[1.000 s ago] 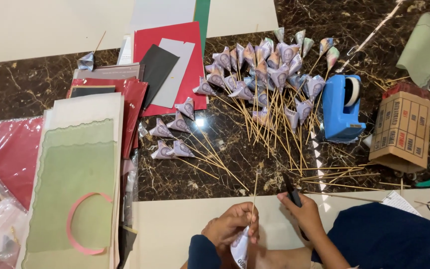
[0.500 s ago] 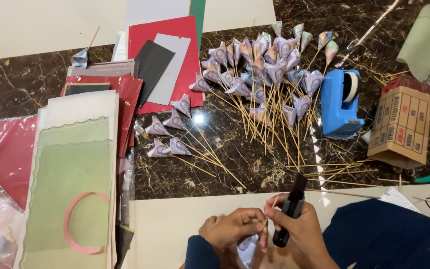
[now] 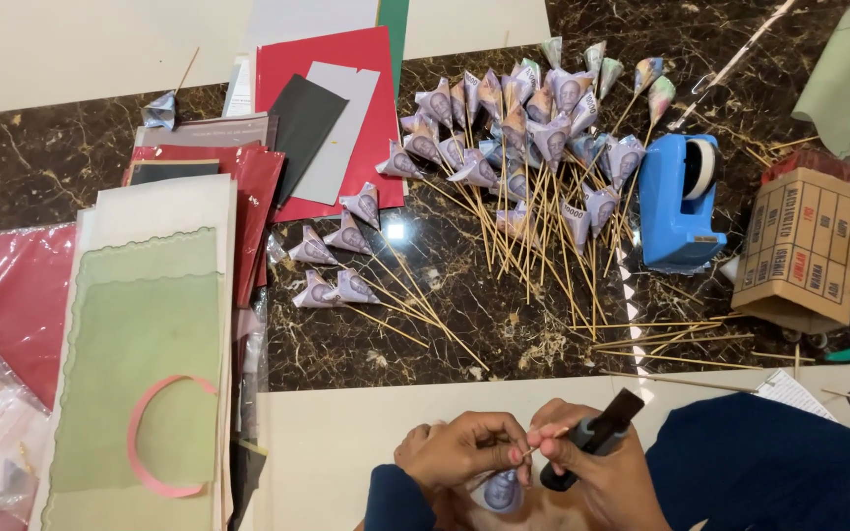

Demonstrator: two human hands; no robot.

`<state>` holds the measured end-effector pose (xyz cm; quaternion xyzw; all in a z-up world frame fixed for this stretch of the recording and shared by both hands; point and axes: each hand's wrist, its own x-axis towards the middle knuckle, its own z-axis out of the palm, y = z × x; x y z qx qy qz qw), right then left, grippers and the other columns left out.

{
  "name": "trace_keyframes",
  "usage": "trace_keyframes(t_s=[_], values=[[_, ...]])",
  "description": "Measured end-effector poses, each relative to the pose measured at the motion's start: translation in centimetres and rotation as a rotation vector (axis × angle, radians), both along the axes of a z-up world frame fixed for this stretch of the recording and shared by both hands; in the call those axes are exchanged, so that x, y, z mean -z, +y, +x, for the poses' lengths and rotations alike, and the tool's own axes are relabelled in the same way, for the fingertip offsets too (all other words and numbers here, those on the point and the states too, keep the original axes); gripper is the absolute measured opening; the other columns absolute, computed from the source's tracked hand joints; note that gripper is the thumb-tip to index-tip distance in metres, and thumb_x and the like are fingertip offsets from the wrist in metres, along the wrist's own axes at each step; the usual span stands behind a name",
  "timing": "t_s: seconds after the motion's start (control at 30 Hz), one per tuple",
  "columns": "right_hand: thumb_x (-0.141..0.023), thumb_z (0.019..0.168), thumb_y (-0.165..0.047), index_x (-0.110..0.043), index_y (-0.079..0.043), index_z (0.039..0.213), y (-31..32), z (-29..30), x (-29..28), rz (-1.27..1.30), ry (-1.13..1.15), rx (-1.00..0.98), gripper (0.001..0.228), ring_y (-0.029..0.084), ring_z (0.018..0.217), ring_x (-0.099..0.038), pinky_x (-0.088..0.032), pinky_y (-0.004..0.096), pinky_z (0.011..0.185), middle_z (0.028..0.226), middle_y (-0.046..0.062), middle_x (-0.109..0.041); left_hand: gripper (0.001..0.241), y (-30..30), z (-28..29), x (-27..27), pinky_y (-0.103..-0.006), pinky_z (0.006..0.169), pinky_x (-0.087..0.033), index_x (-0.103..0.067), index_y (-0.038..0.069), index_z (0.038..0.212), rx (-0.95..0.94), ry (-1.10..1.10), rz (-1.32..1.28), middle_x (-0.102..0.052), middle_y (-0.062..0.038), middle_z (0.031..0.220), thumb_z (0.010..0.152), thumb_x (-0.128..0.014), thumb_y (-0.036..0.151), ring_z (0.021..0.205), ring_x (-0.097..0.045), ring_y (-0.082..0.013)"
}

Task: Attaching paper flowers to wooden sticks using hands and a small tool.

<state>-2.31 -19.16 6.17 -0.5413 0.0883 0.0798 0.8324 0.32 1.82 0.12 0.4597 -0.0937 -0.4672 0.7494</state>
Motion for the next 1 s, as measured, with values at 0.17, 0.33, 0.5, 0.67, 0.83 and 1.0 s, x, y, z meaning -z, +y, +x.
trace_keyframes(t_s=[0.17, 0.33, 0.5, 0.67, 0.83, 1.0], values=[[-0.085, 0.075, -0.017, -0.081, -0.001, 0.078, -0.2, -0.2, 0.1, -0.040, -0.090, -0.050, 0.017, 0.024, 0.071, -0.063, -0.048, 0.037, 0.061, 0.074, 0.014, -0.076, 0.014, 0.0, 0.0, -0.1, -0.0289, 0.096, -0.060, -0.068, 0.006, 0.108, -0.016, -0.022, 0.081, -0.075, -0.008, 0.100, 0.096, -0.071, 0.012, 0.094, -0.073, -0.0154], [-0.084, 0.076, -0.022, -0.082, -0.002, 0.080, -0.4, -0.5, 0.8, -0.037, -0.118, -0.069, 0.020, 0.027, 0.081, -0.064, -0.055, 0.044, 0.069, 0.072, 0.013, -0.076, 0.014, 0.1, -0.2, 0.1, -0.0287, 0.097, -0.059, -0.070, 0.005, 0.105, -0.062, -0.021, -0.003, -0.075, -0.008, 0.099, 0.093, -0.075, 0.008, 0.095, -0.073, -0.0151], [-0.082, 0.079, -0.025, -0.082, -0.003, 0.078, -0.5, -0.5, 0.7, -0.103, -0.127, -0.087, 0.022, 0.026, 0.080, -0.061, -0.047, 0.043, 0.071, 0.067, 0.010, -0.075, 0.016, 0.1, -0.2, -0.4, -0.0273, 0.095, -0.058, -0.073, 0.008, 0.103, -0.064, -0.001, 0.074, -0.076, -0.005, 0.097, 0.089, -0.079, 0.012, 0.093, -0.073, -0.0129], [-0.083, 0.078, -0.020, -0.082, -0.001, 0.079, -0.2, -0.6, 0.8, -0.040, -0.076, -0.053, 0.019, 0.021, 0.069, -0.055, -0.042, 0.035, 0.060, 0.069, 0.012, -0.070, 0.014, 0.2, -0.2, 0.2, -0.0276, 0.093, -0.057, -0.074, 0.009, 0.102, -0.076, -0.017, 0.084, -0.075, -0.004, 0.095, 0.089, -0.079, 0.012, 0.090, -0.071, -0.0119], [-0.077, 0.072, 0.008, -0.077, 0.016, 0.104, -0.5, 1.7, -0.9, -0.164, 0.437, 0.097, 0.033, 0.022, 0.051, -0.049, -0.038, 0.032, 0.047, 0.103, 0.030, -0.085, 0.010, 1.3, 1.7, 0.0, -0.0255, 0.075, -0.061, -0.073, 0.008, 0.104, -0.123, -0.029, 0.164, -0.075, -0.007, 0.095, 0.094, -0.073, 0.007, 0.076, -0.070, -0.0120], [-0.071, 0.085, 0.001, -0.071, 0.007, 0.127, -2.5, 3.7, 1.1, -0.387, 0.555, 0.186, 0.042, 0.026, 0.084, -0.068, -0.043, 0.032, 0.061, 0.113, 0.025, -0.079, 0.010, 4.2, 4.9, 0.7, -0.0191, 0.051, -0.046, -0.079, 0.012, 0.099, -0.428, -0.211, 0.913, -0.074, -0.002, 0.076, 0.091, -0.076, 0.016, 0.057, -0.054, -0.0072]])
